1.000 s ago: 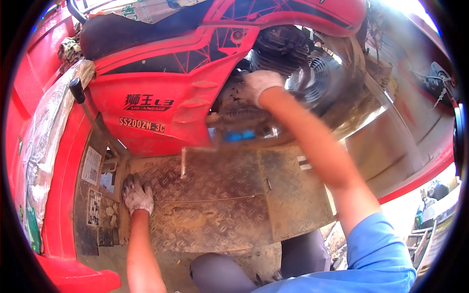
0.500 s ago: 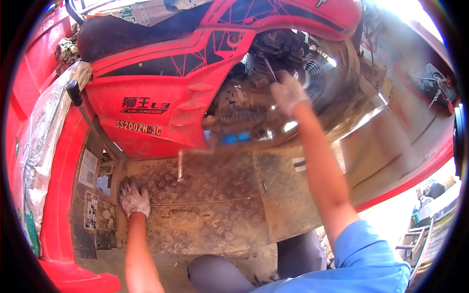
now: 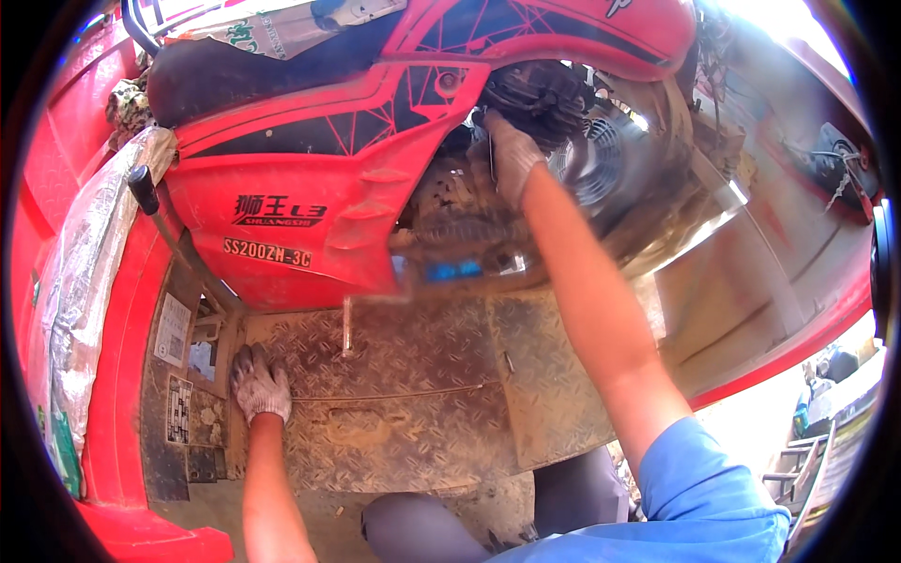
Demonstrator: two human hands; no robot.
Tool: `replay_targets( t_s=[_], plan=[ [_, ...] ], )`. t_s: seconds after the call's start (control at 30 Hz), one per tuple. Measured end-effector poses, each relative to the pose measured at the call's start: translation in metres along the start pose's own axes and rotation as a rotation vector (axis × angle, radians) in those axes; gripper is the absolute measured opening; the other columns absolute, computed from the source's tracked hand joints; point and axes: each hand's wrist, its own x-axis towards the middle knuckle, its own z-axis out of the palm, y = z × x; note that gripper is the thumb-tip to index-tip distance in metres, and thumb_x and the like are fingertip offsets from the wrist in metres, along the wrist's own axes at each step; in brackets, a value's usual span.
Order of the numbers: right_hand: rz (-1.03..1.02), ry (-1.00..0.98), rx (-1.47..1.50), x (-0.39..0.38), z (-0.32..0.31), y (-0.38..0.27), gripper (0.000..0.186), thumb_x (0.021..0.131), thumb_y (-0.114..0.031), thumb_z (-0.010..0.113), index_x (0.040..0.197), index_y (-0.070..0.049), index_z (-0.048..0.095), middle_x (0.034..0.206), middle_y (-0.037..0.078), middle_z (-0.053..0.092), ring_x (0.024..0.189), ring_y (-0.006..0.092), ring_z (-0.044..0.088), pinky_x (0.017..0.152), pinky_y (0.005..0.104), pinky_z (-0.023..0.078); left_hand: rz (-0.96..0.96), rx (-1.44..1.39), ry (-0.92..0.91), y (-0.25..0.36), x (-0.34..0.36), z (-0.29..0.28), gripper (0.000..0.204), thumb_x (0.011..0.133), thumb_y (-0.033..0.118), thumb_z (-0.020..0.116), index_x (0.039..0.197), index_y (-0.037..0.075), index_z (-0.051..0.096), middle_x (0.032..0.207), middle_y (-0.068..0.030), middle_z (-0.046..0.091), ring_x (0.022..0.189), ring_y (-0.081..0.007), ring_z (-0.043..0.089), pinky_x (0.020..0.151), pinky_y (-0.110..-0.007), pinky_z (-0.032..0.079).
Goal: The person uses a power tool and a wrench to work on the engine components of a red three-wheeled motorcycle, removing and handling various mechanical parts.
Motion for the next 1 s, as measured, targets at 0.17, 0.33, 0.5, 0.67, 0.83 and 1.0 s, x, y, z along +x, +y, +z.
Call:
replay_targets(
  t_s=[0.17, 0.33, 0.5, 0.67, 0.83, 1.0],
  plan=[
    [-0.793, -0.154, -1.809, 0.047, 0.001, 0.007, 0.042, 0.084, -0.036, 0.071, 0.116, -0.008, 0.070, 0.122, 0.020, 0.068, 0.119, 0.0363, 0.063, 0.094, 0.0390, 0.053, -0.003, -0.013, -0.009, 0.004, 0.001, -0.006, 0.054, 0.097, 0.034, 0.054, 0.142, 0.003, 0.051, 0.144, -0.0188, 0.049, 0.138, -0.0373, 0.042, 0.115, -0.049, 0.033],
    [-0.303, 0.206, -1.308, 0.051, 0.035, 0.010, 0.041, 0.087, -0.025, 0.065, 0.122, -0.004, 0.071, 0.130, 0.022, 0.068, 0.120, 0.0363, 0.067, 0.100, 0.0409, 0.054, 0.006, 0.039, 0.032, 0.002, -0.001, -0.001, 0.052, 0.098, 0.035, 0.052, 0.138, 0.003, 0.053, 0.140, -0.0192, 0.050, 0.135, -0.0369, 0.044, 0.114, -0.049, 0.034],
    [-0.419, 0.262, -1.576, 0.049, 0.060, 0.009, 0.033, 0.095, -0.022, 0.057, 0.120, -0.010, 0.074, 0.128, 0.018, 0.070, 0.118, 0.0342, 0.069, 0.096, 0.0414, 0.058, 0.014, 0.024, 0.030, -0.003, -0.001, 0.004, 0.050, 0.098, 0.035, 0.053, 0.136, 0.002, 0.054, 0.136, -0.0189, 0.052, 0.133, -0.0367, 0.046, 0.113, -0.049, 0.036],
    [-0.406, 0.375, -1.443, 0.056, 0.066, 0.019, 0.030, 0.096, -0.021, 0.058, 0.119, -0.011, 0.075, 0.127, 0.014, 0.072, 0.116, 0.0312, 0.070, 0.093, 0.0407, 0.059, 0.048, -0.013, 0.086, -0.002, 0.000, 0.002, 0.046, 0.096, 0.032, 0.054, 0.130, 0.002, 0.056, 0.133, -0.0199, 0.054, 0.132, -0.0373, 0.046, 0.111, -0.050, 0.037],
    [-0.372, 0.358, -1.432, 0.051, 0.067, 0.023, 0.029, 0.097, -0.024, 0.058, 0.117, -0.013, 0.076, 0.124, 0.013, 0.073, 0.113, 0.0317, 0.072, 0.091, 0.0420, 0.059, 0.018, 0.018, 0.019, -0.006, 0.001, 0.005, 0.043, 0.094, 0.031, 0.057, 0.126, 0.002, 0.057, 0.128, -0.0200, 0.055, 0.127, -0.0381, 0.049, 0.109, -0.050, 0.039],
    [-0.382, 0.388, -1.351, 0.048, 0.069, 0.022, 0.030, 0.097, -0.026, 0.058, 0.115, -0.012, 0.077, 0.123, 0.014, 0.073, 0.113, 0.0329, 0.071, 0.091, 0.0423, 0.059, 0.123, 0.036, 0.186, -0.009, 0.001, 0.008, 0.043, 0.094, 0.031, 0.058, 0.125, 0.002, 0.057, 0.126, -0.0202, 0.055, 0.125, -0.0382, 0.050, 0.107, -0.050, 0.040]
  ],
)
